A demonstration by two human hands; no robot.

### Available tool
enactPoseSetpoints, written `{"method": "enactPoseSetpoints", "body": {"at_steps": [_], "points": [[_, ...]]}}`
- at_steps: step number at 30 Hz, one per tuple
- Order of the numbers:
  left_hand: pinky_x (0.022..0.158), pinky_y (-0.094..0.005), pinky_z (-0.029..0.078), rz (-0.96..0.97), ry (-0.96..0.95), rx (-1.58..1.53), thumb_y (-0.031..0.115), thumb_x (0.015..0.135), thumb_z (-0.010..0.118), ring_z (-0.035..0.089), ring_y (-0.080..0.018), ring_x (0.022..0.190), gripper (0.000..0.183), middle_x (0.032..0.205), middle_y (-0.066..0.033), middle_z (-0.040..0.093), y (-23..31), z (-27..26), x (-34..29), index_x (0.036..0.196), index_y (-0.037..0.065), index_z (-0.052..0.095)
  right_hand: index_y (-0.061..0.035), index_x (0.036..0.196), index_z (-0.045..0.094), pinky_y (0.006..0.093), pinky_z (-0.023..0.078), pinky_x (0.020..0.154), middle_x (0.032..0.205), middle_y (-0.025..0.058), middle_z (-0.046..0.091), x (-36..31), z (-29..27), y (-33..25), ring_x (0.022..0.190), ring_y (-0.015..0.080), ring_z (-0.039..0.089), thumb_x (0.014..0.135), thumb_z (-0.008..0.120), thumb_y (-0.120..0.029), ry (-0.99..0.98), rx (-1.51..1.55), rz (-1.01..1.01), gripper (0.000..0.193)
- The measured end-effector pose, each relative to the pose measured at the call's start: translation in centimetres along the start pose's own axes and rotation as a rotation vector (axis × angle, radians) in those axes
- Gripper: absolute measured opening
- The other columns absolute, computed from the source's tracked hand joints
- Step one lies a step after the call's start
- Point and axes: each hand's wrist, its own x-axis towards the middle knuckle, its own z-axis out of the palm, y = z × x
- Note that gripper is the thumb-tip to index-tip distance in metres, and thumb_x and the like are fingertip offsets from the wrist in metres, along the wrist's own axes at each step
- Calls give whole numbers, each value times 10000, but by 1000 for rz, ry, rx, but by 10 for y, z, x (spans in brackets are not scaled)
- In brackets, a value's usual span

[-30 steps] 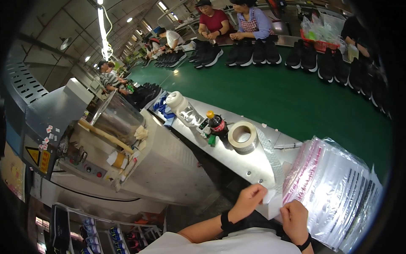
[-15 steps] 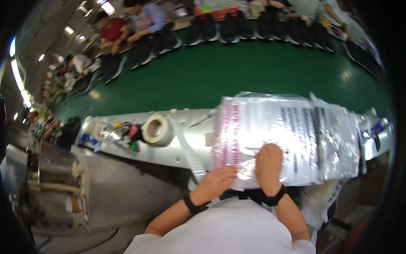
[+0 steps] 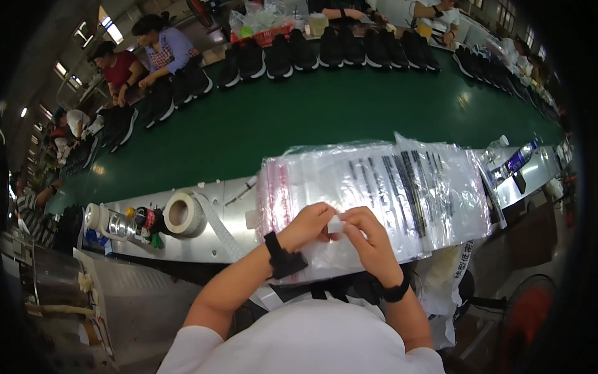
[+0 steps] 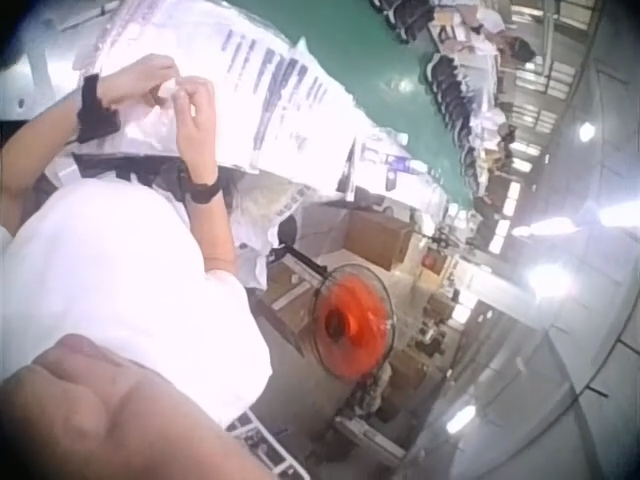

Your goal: The recorder is placing small shoe-related components into plastic bags at a manufacturing workstation.

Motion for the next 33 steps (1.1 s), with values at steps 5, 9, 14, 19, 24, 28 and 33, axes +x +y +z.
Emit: {"method": "enactPoseSetpoints", "body": {"at_steps": [5,9,14,19,24,28,33], "points": [[716,-376,533,-128,-98,-443,308,943,402,608,-244,706,348,975,-173,570,-19,-18,10,1093,-4,437,-17,969,558,344,434,816,1007,124,548,-12,11,-10,964,277,534,755,655,-149,-266,-328,-92,270],[734,-382,528,-139,-150,-471,368,949,373,615,-308,848,476,1167,-226,480,-1,-35,-54,1219,-23,342,-40,1029,554,395,449,764,1015,121,557,-18,21,-12,925,294,537,628,736,-182,-332,-644,-251,462],[731,-339,530,306,95,-331,270,954,381,614,-284,902,386,1166,-205,510,-34,-39,-88,1197,-29,409,-9,829,610,359,457,589,755,116,575,-7,27,27,693,266,562,753,615,-118,-242,-692,-144,133],[724,-329,515,191,213,-320,223,938,418,610,-244,874,346,1089,-175,552,-52,-19,-92,1164,-38,436,-12,936,596,227,444,518,730,34,571,31,-52,41,580,104,561,889,490,-204,283,191,502,224],[604,-236,435,482,801,30,121,866,466,538,-131,696,211,920,-73,553,-99,-66,-160,1027,-11,505,-16,784,591,225,386,464,612,13,539,-19,-221,101,490,96,488,843,492,-156,816,-253,411,182],[657,-227,412,177,1028,-426,204,870,506,523,-134,834,197,949,-65,531,-137,-85,-187,971,35,511,17,783,584,305,453,522,653,89,591,-87,-279,133,538,185,548,791,540,-184,891,-560,545,206],[633,-229,405,194,668,-209,120,857,514,502,-94,709,137,789,-7,558,-157,-69,-165,915,5,560,-38,1150,457,435,327,958,1215,164,413,-84,-255,130,1169,355,357,749,626,-172,1054,-1446,438,455]]}}
